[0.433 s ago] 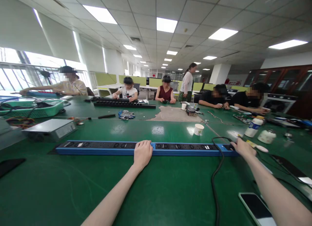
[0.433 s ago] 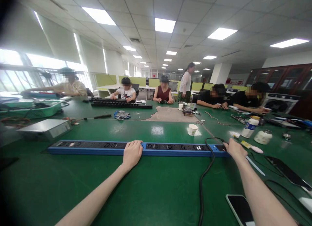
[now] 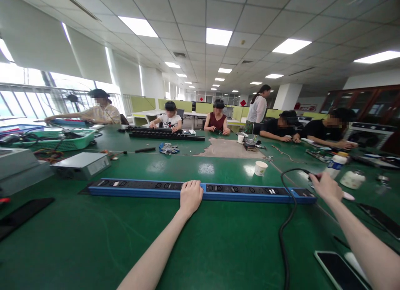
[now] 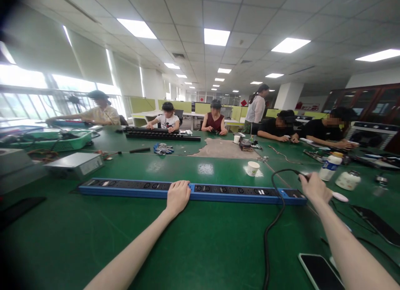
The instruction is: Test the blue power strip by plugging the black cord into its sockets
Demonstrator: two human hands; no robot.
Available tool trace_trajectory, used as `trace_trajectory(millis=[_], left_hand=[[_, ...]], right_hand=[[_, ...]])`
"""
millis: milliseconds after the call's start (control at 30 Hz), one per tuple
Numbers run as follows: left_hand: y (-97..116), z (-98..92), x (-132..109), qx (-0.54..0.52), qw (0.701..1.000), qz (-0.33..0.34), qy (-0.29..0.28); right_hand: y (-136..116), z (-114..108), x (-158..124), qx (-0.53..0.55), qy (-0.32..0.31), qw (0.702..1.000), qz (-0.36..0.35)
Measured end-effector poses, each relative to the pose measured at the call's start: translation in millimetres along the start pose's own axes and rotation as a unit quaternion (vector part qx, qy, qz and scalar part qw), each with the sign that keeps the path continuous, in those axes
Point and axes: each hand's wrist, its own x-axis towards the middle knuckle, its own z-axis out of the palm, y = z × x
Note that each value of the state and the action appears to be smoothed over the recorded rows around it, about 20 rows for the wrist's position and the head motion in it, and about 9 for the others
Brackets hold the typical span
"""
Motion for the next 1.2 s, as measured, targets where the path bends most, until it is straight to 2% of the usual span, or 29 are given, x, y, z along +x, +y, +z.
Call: trace_trajectory(millis=[67, 133, 200, 267, 333, 433, 467, 567, 633, 700, 767, 833, 933, 1000, 1067, 1100, 1200], left_hand=[[0.0, -2.0, 0.5, -0.015, 1.000, -0.004, -0.003], [-0.2, -4.0, -2.1, -0.040, 0.999, -0.012, -0.003], [0.7, -6.6, -8.5, -0.081, 0.997, -0.018, -0.002], [4.3, -12.4, -16.7, -0.144, 0.989, -0.021, -0.003], [11.8, -25.4, -22.0, -0.229, 0.973, -0.040, -0.003], [29.2, -64.0, -16.3, -0.365, 0.926, -0.093, -0.009], [35.7, -81.1, -10.9, -0.405, 0.909, -0.086, -0.035], [52.3, -132.6, 6.9, -0.455, 0.869, 0.035, -0.192], [55.8, -157.4, 15.2, -0.426, 0.872, 0.070, -0.230], [48.4, -171.1, 20.3, -0.380, 0.888, 0.072, -0.248], [27.3, -176.5, 25.1, -0.316, 0.913, 0.068, -0.250], [-8.5, -178.0, 31.8, -0.247, 0.941, 0.044, -0.229], [-86.0, -178.5, 41.6, -0.137, 0.966, -0.038, -0.216], [-145.8, -178.6, 41.8, -0.037, 0.978, -0.122, -0.164], [-203.0, -178.3, 33.8, 0.058, 0.970, -0.207, -0.115], [-228.0, -177.9, 27.3, 0.089, 0.959, -0.245, -0.111], [-280.8, -175.3, 5.7, 0.111, 0.923, -0.332, -0.159]], right_hand=[[-23.8, -14.3, -1.5, 0.006, -0.002, 1.000, 0.017], [-56.9, -28.5, -14.2, 0.043, 0.034, 0.998, -0.044], [-94.7, -43.4, -38.1, 0.107, 0.028, 0.986, -0.121], [-133.3, -59.7, -69.8, 0.164, -0.008, 0.966, -0.200], [-170.8, -77.2, -105.2, 0.219, -0.078, 0.934, -0.272], [-222.7, -100.3, -157.6, 0.249, -0.181, 0.875, -0.374], [-238.3, -105.8, -173.5, 0.251, -0.212, 0.856, -0.399], [-277.3, -112.1, -210.7, 0.285, -0.254, 0.812, -0.442], [-293.4, -107.2, -222.3, 0.326, -0.273, 0.793, -0.437], [-297.7, -94.0, -220.9, 0.354, -0.287, 0.790, -0.409], [-286.9, -71.2, -207.7, 0.351, -0.278, 0.812, -0.374], [-260.7, -39.1, -188.5, 0.316, -0.233, 0.855, -0.340], [-203.1, 18.2, -164.2, 0.220, -0.156, 0.922, -0.279], [-165.6, 54.2, -157.2, 0.154, -0.135, 0.946, -0.253], [-138.3, 82.4, -156.5, 0.126, -0.093, 0.959, -0.236], [-129.6, 92.8, -157.4, 0.115, -0.074, 0.963, -0.233], [-119.6, 110.1, -160.1, 0.099, -0.044, 0.966, -0.233]])
